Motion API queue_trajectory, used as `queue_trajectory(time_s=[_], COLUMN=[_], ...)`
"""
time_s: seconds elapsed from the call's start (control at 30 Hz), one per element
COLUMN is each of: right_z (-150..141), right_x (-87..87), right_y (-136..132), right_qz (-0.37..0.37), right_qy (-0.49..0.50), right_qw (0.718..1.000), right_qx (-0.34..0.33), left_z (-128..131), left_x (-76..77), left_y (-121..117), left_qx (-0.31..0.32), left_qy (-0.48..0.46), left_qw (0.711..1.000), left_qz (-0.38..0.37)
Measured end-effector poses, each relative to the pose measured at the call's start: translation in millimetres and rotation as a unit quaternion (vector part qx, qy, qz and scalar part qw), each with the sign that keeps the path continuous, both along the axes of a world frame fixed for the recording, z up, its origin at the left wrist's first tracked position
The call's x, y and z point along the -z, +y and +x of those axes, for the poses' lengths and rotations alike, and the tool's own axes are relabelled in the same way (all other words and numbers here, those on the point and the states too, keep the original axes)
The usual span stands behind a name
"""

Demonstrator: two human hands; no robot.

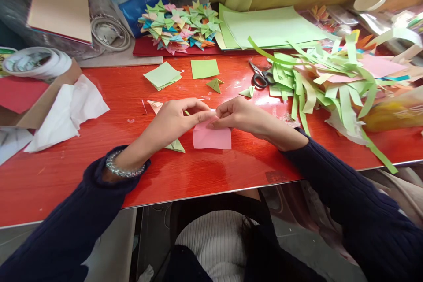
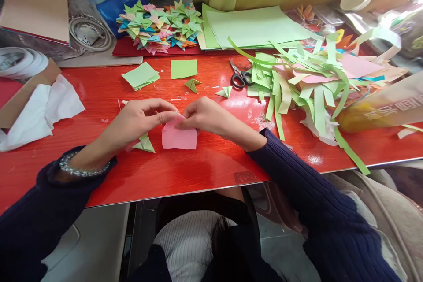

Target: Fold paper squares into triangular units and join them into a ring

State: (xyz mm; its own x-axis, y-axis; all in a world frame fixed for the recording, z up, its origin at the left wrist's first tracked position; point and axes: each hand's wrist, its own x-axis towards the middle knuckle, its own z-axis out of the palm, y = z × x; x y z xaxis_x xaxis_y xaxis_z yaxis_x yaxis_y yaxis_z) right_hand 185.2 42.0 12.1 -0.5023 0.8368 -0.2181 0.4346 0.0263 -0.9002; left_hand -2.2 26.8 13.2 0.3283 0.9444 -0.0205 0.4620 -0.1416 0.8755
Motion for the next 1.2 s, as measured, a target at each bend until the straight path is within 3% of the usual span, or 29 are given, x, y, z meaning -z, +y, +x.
queue_trajectory(time_s=[0.13, 0.37, 0.5, 0.67, 0.87, 0.97, 1.2], right_z=[-4.6, -1.9, 5.7, 9.1, -5.4, -12.2, -9.5], right_x=[-1.2, -0.6, -5.6, -11.2, 6.1, 15.2, 18.8], right_y=[-4.9, 0.9, 3.9, 1.8, -1.9, -4.4, -3.3], right_qz=[0.014, 0.054, 0.035, 0.033, 0.029, 0.047, 0.044], right_qy=[-0.029, -0.016, 0.043, 0.157, 0.264, 0.281, 0.251], right_qw=[0.999, 0.998, 0.998, 0.986, 0.958, 0.952, 0.962], right_qx=[-0.009, -0.019, -0.025, 0.049, 0.106, 0.112, 0.096], left_z=[2.5, -2.4, -5.6, -4.1, 5.1, 11.2, 14.9], left_x=[2.5, 1.9, 0.1, 3.0, 10.0, 13.4, 17.7], left_y=[-2.8, 2.1, 5.1, 4.9, 0.3, -4.2, -8.3], left_qx=[-0.032, -0.093, -0.129, -0.152, -0.202, -0.193, -0.126], left_qy=[0.010, -0.099, -0.145, -0.203, -0.306, -0.332, -0.284], left_qw=[0.999, 0.991, 0.981, 0.967, 0.930, 0.923, 0.950], left_qz=[0.037, 0.002, 0.024, -0.017, -0.024, -0.031, -0.014])
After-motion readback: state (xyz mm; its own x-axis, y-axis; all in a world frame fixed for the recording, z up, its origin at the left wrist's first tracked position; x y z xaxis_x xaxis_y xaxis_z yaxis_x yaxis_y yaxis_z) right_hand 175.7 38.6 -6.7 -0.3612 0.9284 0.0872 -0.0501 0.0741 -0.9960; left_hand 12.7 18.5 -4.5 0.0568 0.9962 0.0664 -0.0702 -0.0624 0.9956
